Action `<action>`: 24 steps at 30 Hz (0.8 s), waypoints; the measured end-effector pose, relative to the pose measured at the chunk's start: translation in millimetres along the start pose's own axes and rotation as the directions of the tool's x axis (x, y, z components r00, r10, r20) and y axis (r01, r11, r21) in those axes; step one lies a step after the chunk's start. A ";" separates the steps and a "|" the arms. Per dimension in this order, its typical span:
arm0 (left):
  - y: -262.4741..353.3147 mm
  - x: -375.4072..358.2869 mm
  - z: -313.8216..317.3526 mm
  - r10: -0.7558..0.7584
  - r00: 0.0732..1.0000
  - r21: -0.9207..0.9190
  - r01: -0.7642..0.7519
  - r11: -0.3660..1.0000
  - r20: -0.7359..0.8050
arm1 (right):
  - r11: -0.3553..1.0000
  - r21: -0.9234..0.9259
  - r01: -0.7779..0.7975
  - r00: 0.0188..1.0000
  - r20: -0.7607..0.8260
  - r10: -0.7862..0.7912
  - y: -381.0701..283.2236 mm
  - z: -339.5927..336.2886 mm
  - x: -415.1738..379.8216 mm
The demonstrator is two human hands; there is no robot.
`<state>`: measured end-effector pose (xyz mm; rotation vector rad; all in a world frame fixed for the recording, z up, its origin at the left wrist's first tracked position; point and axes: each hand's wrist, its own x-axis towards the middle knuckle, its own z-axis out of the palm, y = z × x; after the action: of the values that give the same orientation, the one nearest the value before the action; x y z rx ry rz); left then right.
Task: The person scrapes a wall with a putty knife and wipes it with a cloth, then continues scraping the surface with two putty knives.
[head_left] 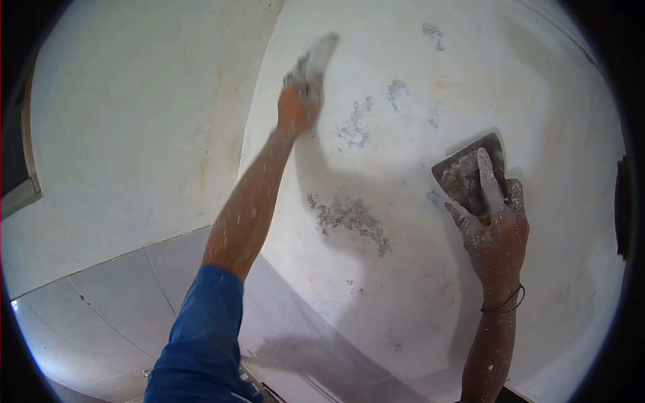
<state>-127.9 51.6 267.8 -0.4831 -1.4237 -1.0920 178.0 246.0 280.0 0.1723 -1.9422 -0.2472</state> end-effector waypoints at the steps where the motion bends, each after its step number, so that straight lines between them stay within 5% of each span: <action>1: -2.4 27.4 -8.3 -0.237 0.946 0.036 0.234 0.971 0.222 | 1.000 0.001 0.007 1.000 0.009 -0.007 0.0 1.0 1.9; 3: 13.9 35.4 -5.9 -0.319 0.912 -0.062 0.345 0.936 0.257 | 0.998 0.032 0.061 0.998 0.009 -0.061 2.9 -1.5 6.4; 5: 17.1 6.2 22.4 0.076 0.990 -0.114 -0.090 0.989 -0.122 | 0.994 0.039 0.104 0.995 0.008 -0.104 7.9 -2.5 5.1; 6: 26.4 -11.1 18.2 0.219 0.974 -0.196 -0.226 0.954 -0.060 | 0.988 0.047 0.148 0.989 0.009 -0.149 9.4 -2.6 5.1; 8: 29.9 -22.4 5.6 0.465 0.885 0.135 -0.461 0.877 0.005 | 0.990 0.073 0.122 0.992 0.001 -0.122 9.1 -0.5 5.3; 9: 11.1 -12.4 10.8 0.462 0.887 0.129 -0.460 0.879 0.010 | 0.991 0.102 0.090 0.995 0.037 -0.094 8.7 -0.1 3.4; 10: -18.0 13.1 27.8 0.224 0.974 -0.060 -0.223 0.973 0.017 | 0.991 0.114 0.076 0.996 0.043 -0.081 9.0 -1.7 5.2; 12: -90.3 85.6 60.8 0.569 0.820 0.412 -0.499 0.762 -0.058 | 0.993 0.085 0.083 0.996 0.033 -0.086 13.4 -0.2 3.4; 13: -30.2 100.7 16.0 0.047 0.999 0.107 -0.047 0.993 -0.003 | 0.992 0.065 0.104 0.994 0.022 -0.106 15.9 -0.4 4.0; 14: -49.4 128.8 17.0 0.195 0.981 0.156 -0.194 0.969 0.011 | 0.994 0.062 0.093 0.995 0.032 -0.095 16.7 -0.9 6.4; 15: -76.3 159.0 29.3 0.097 0.993 0.129 -0.088 0.988 -0.066 | 0.997 0.032 0.069 0.994 0.077 -0.072 15.4 -3.5 5.5; 17: -108.1 154.6 23.9 0.178 0.981 0.077 -0.172 0.982 -0.078 | 0.999 0.025 0.040 0.987 0.157 -0.043 14.8 -3.5 2.6; 19: -141.6 109.7 8.2 0.564 0.824 0.111 -0.566 0.817 0.054 | 0.996 -0.092 -0.012 0.991 0.131 0.024 19.3 -4.8 -3.3; 20: -106.5 47.4 -7.3 -0.059 0.991 0.129 0.043 0.991 0.121 | 0.993 -0.121 0.008 0.992 0.127 0.007 19.4 -5.4 -2.0; 21: -133.3 -15.6 -9.9 0.009 1.000 0.093 -0.011 0.996 0.030 | 0.995 -0.101 0.005 0.991 0.133 0.009 17.2 -1.1 -6.2; 22: -128.7 -73.3 -26.7 -0.278 0.951 0.126 0.261 0.957 0.135 | 0.987 -0.159 -0.017 0.991 0.128 0.038 14.0 1.2 -12.8; 23: -149.0 -134.9 -32.1 -0.117 0.993 -0.047 0.116 0.992 -0.006 | 0.974 -0.222 -0.035 0.992 0.112 0.061 9.8 5.4 -16.2; 24: -150.8 -195.2 -46.5 -0.294 0.955 -0.036 0.295 0.955 0.026 | 0.979 -0.202 -0.033 0.994 0.093 0.053 5.1 14.9 -22.1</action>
<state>-188.0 2.3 29.2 -0.3154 -1.5267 -1.3587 172.4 257.5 256.1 -0.0150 -2.0012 -0.4273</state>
